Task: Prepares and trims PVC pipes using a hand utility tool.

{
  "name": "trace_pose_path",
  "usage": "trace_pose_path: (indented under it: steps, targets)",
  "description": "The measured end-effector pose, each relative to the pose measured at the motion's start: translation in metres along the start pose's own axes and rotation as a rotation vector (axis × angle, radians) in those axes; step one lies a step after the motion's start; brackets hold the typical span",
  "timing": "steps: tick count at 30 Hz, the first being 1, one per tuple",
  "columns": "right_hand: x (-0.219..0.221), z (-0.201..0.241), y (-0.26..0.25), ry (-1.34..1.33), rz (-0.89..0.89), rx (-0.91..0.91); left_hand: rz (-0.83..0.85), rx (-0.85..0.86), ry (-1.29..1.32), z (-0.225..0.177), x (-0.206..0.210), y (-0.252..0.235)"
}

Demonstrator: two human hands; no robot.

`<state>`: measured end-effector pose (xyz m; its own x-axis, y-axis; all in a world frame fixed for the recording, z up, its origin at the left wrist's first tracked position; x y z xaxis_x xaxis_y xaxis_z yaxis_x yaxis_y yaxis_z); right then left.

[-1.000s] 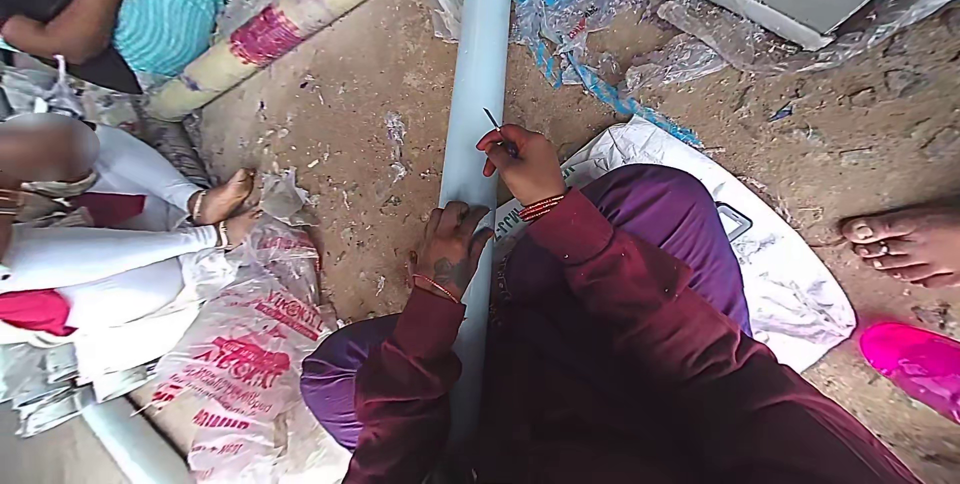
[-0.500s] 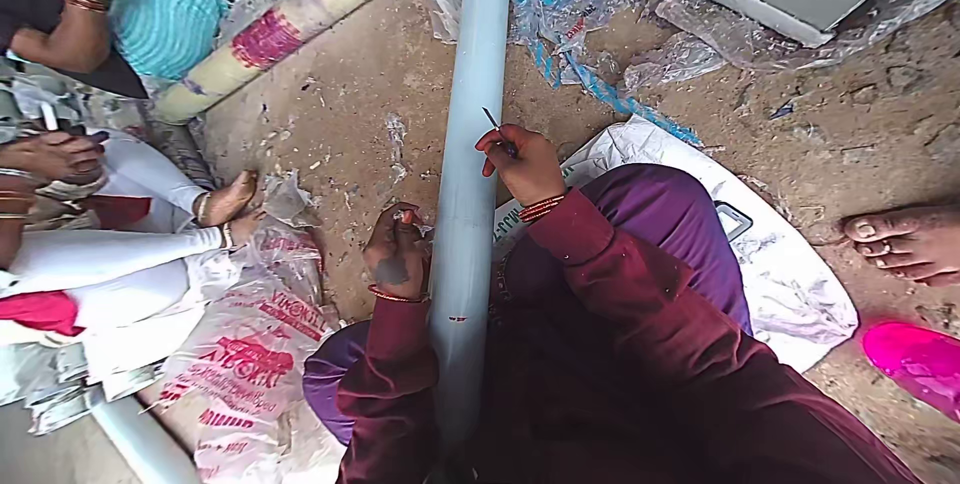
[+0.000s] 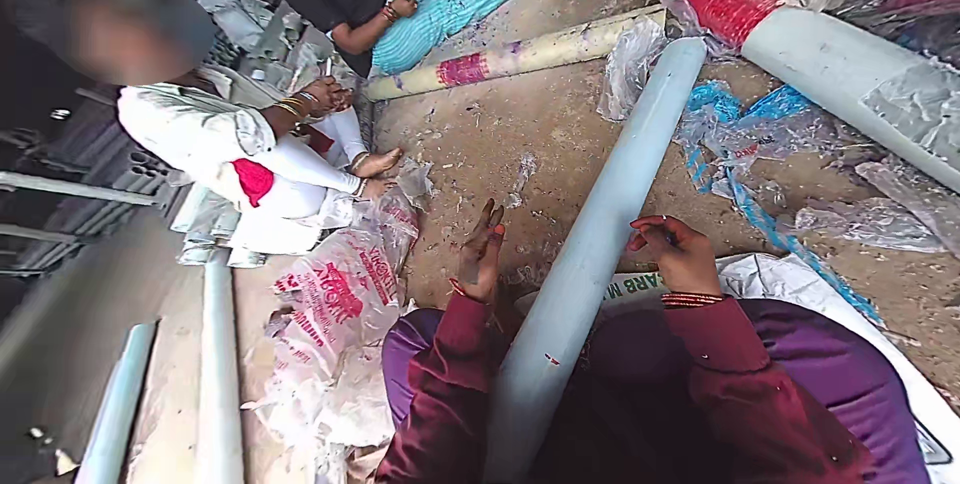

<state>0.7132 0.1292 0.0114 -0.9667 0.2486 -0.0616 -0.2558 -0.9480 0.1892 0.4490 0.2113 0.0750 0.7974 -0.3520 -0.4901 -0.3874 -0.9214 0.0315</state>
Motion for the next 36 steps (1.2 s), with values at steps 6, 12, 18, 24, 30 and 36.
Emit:
trace_pose_path:
  steps: [6, 12, 18, 24, 30, 36]
  targets:
    - [0.009, -0.009, 0.001, 0.062, 0.032, -0.086, -0.412, 0.048, -0.155, 0.003, -0.048, 0.005]
    - [0.022, -0.011, 0.011, 0.102, 0.088, 0.072, -0.176, 0.000, -0.406, 0.017, -0.064, 0.009]
    - [0.053, -0.014, 0.085, -0.030, 0.202, -0.071, -0.140, -0.068, -0.373, 0.032, -0.072, 0.021]
    - [0.094, -0.047, 0.159, 0.049, 0.436, -0.141, -0.074, -0.086, -0.474, 0.055, -0.113, 0.031]
    - [0.095, -0.042, 0.161, 0.202, 0.402, -0.165, 0.608, -0.124, 0.159, 0.046, -0.003, 0.122]
    - [0.100, -0.041, 0.160, 0.385, 0.318, -0.131, 0.778, -0.235, 0.300, 0.061, 0.031, 0.133]
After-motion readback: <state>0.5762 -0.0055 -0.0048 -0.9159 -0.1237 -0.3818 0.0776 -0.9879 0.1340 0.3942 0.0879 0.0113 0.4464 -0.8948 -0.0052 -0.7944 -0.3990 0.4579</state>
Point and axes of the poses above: each hand's wrist, its own y-axis away from the middle knuckle, its own x-axis out of the palm, z = x × y, the point moved 4 cm from there along -y, towards the middle knuckle, and after that the axes turned 15 degrees about z, right-handed, at the moved point
